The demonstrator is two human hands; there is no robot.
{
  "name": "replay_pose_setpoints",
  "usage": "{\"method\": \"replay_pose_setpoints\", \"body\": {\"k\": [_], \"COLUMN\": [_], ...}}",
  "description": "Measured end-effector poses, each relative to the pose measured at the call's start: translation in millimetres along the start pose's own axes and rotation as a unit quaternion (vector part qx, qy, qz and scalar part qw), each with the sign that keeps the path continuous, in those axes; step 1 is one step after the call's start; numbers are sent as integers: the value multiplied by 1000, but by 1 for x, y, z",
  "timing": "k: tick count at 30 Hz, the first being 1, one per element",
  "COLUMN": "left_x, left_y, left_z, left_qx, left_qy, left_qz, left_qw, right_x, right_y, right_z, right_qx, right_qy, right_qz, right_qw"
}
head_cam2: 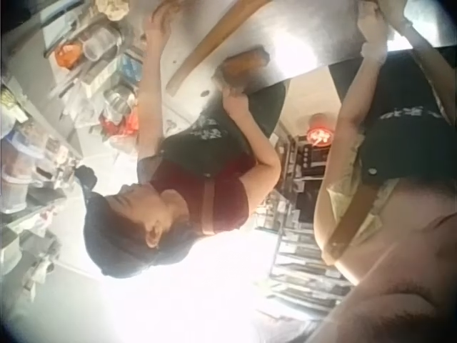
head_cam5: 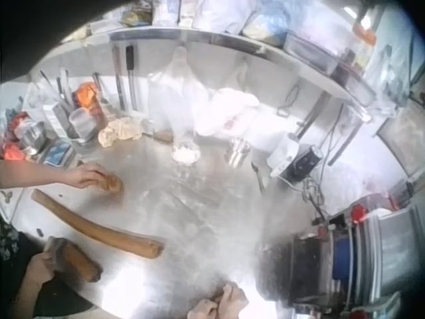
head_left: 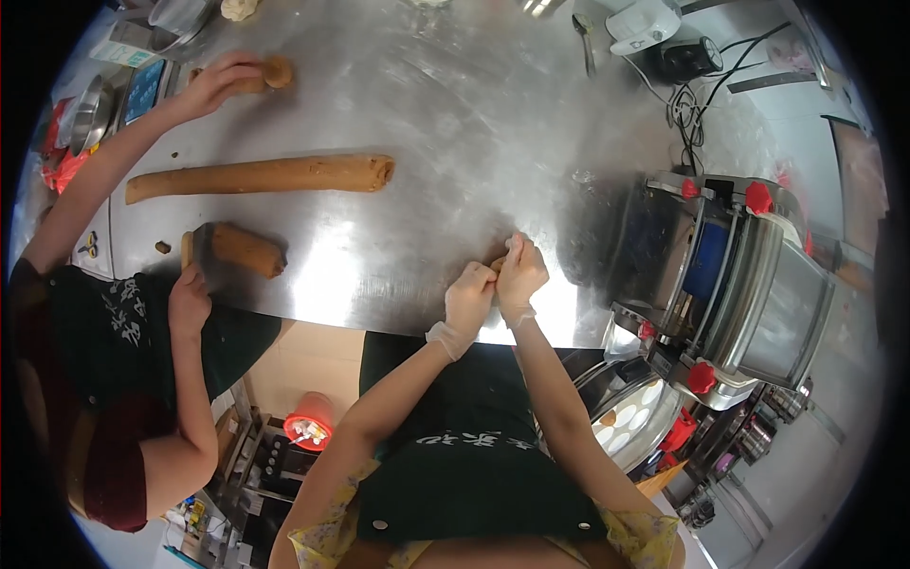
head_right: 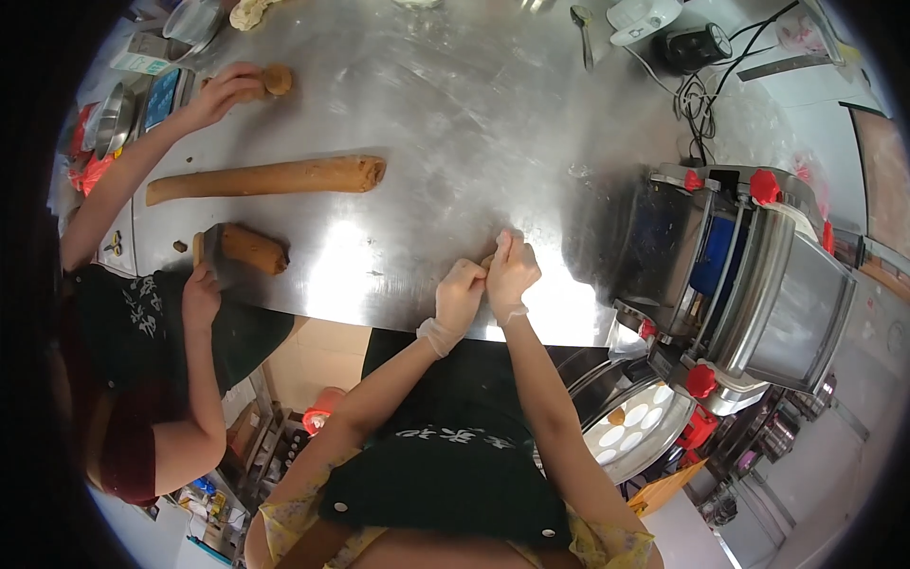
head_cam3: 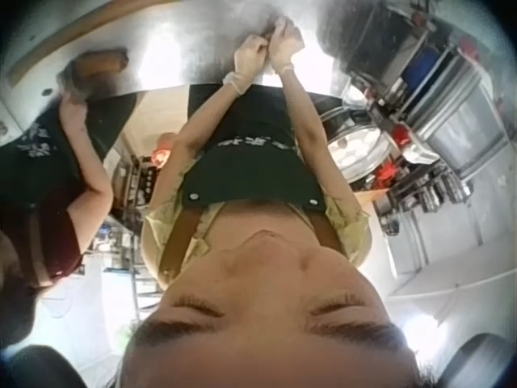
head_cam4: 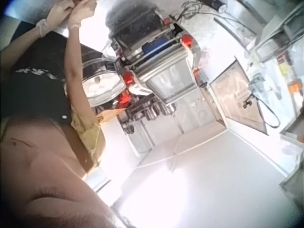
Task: Portioning, rolling, and shaping dough into round buns or rolls.
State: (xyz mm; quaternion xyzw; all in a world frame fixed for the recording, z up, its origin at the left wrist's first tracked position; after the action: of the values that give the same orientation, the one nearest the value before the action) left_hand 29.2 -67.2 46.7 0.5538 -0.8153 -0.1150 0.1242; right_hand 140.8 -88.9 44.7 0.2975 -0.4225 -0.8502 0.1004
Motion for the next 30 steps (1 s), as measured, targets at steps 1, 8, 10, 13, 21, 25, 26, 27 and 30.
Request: {"method": "replay_pose_setpoints", "body": {"k": [1,8,10,13,21,25,26,27,30], "left_x": [0,-15,3,5,-42,-24,-16,-7,-5], "left_y": [-1,-4,2,10,-10,-8,-1,7,18], "left_z": [-2,-21,-11,-2,-24,-15,-12,-12,-2], "left_qx": [-9,-203,-189,-162,-180,-181,-183,-152,-149], "left_qy": [5,-168,-219,-313,-135,-206,-206,-296,-410], "left_qz": [1,49,51,36,139,269,272,230,171], "left_qw": [1000,963,956,935,964,923,922,915,883], "right_x": [-1,0,5,6,-12,-7,-1,4,10], "right_y": [-2,1,9,5,15,21,22,25,20], "right_z": [-2,-15,-19,-11,-21,-22,-20,-15,-10], "right_qx": [-13,32,22,-25,-70,-24,-24,-12,6], "right_qy": [48,12,-31,56,-156,-171,-175,-101,-13], "right_qz": [-67,41,96,-7,102,106,106,57,-3], "right_qw": [997,999,995,998,980,979,979,993,1000]}}
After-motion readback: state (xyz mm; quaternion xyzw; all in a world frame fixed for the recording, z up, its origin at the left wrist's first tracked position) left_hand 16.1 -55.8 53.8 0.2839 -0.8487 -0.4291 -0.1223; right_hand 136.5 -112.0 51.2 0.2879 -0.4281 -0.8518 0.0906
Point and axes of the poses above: each hand's wrist, its own x-axis away from the middle knuckle, its own y-axis out of the back of the hand, z = x × y, the point moved 1 cm from there along -x, towards the middle knuckle, and after that the axes turned 12 degrees about -z, right-handed, at the moved point
